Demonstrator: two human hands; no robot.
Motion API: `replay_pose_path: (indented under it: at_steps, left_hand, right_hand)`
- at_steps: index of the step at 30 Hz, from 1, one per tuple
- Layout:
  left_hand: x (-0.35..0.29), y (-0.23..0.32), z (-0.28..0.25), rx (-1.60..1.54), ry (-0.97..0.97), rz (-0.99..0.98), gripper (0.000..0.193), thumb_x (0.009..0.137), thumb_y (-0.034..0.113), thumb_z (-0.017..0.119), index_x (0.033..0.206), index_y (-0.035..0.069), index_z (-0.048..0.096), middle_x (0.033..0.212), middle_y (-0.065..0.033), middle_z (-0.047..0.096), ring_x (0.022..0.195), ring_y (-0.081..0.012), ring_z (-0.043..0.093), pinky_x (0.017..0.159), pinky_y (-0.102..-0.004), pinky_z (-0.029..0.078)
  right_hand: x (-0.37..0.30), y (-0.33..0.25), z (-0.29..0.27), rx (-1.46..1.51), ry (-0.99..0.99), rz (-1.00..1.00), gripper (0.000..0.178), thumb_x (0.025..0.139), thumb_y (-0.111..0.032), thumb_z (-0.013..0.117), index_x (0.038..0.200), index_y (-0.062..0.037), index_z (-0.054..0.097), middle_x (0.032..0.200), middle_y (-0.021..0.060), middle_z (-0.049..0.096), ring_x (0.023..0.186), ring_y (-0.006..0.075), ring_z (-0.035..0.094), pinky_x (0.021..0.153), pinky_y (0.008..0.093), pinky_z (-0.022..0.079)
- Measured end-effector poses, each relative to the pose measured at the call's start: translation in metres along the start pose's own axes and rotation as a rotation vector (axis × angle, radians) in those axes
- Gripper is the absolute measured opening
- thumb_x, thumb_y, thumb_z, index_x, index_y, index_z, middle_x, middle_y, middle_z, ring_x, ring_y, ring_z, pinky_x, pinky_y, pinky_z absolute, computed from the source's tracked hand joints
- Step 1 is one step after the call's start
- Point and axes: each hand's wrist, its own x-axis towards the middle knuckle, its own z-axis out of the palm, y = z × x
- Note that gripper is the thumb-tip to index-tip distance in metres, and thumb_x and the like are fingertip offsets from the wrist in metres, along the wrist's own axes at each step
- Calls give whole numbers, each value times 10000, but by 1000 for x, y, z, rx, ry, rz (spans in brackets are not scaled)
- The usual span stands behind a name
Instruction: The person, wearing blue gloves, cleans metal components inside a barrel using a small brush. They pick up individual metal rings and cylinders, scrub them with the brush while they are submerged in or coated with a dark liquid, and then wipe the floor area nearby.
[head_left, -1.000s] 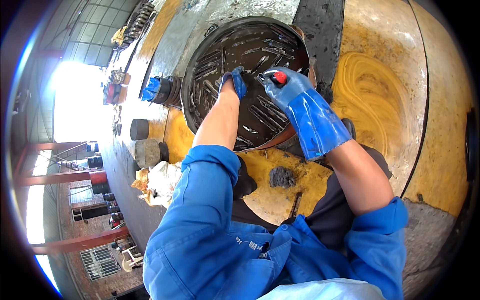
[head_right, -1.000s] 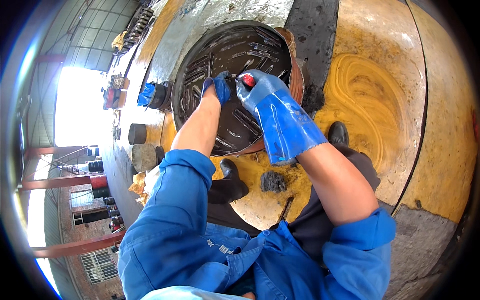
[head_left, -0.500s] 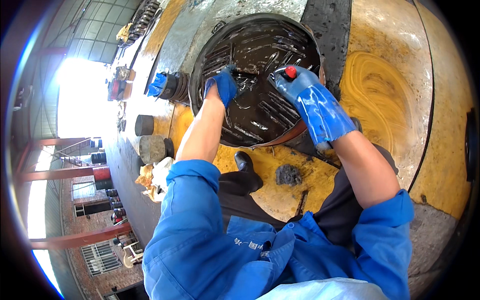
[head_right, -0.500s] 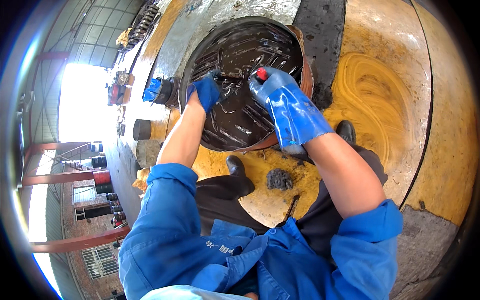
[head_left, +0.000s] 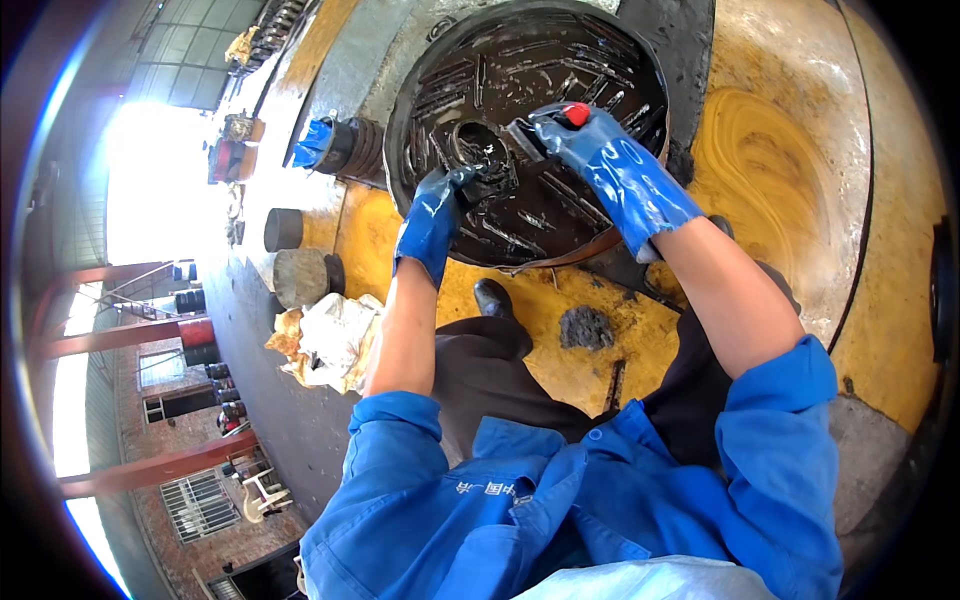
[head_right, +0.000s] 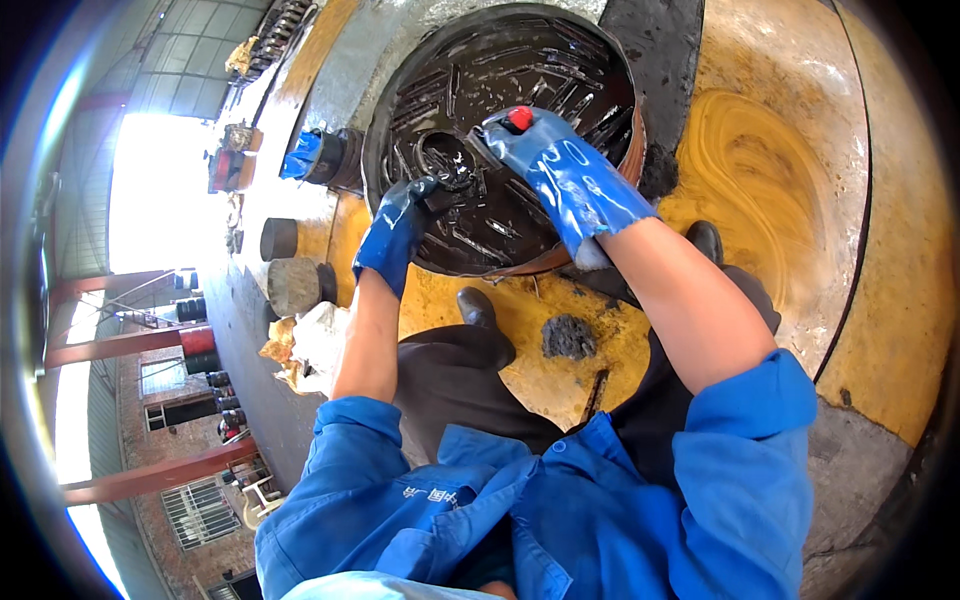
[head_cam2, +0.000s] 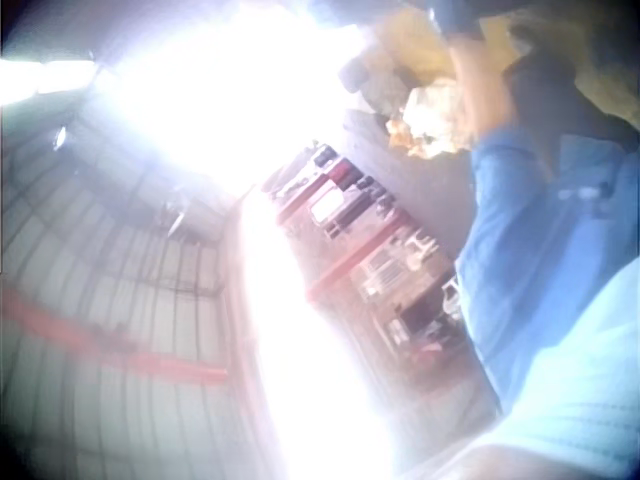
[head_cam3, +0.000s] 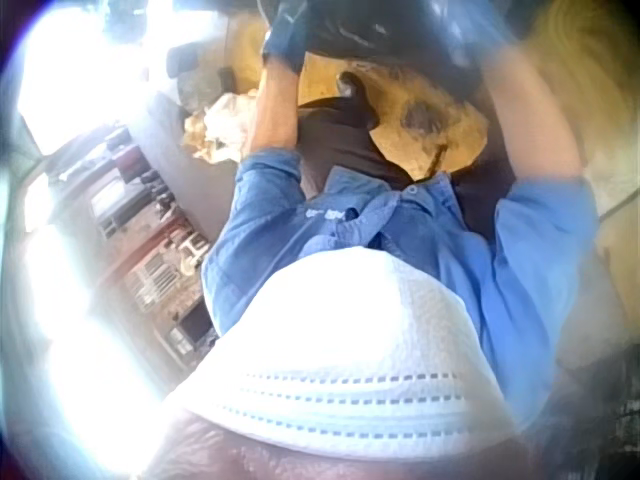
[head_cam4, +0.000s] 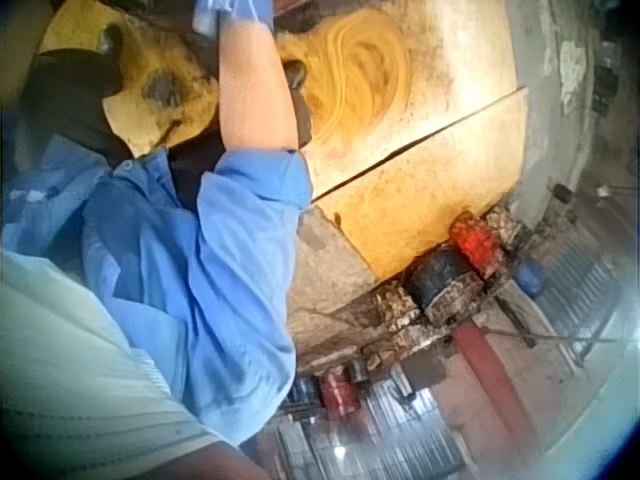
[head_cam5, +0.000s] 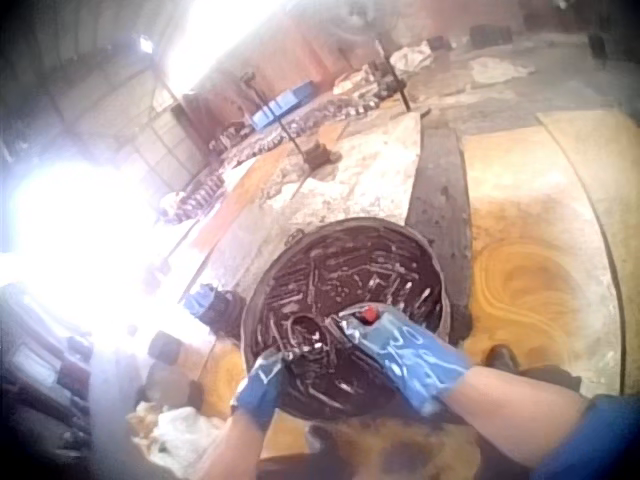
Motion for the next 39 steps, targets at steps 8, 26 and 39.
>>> replay_pose_path:
  at_steps: [8, 26, 39]
  left_hand:
    - [49, -60, -29, 236, 9, -20, 332, 938, 151, 728, 1226, -3, 665, 858, -103, 709, 658, -169, 610, 584, -318, 481]
    - [26, -55, -24, -44, -83, 215, 408, 971, 8, 621, 1377, -30, 590, 1103, -141, 706, 855, -144, 636, 778, -284, 522]
    - [12, -26, -2, 154, -128, 142, 444, 986, 77, 636, 1415, -18, 573, 1165, -143, 700, 944, -158, 642, 869, -304, 517]
  right_hand:
    - [38, 43, 61, 0, -86, -391, 283, 927, -182, 712, 1205, -135, 739, 1105, 87, 765, 991, 201, 722, 940, 333, 567]
    - [38, 39, 68, 627, -11, 326, 345, 987, -290, 627, 1142, 14, 678, 958, 124, 727, 766, 215, 717, 685, 337, 597]
    - [56, 44, 62, -27, -23, 317, 485, 949, -404, 663, 1210, 5, 687, 1066, 157, 748, 1007, 295, 715, 931, 425, 518]
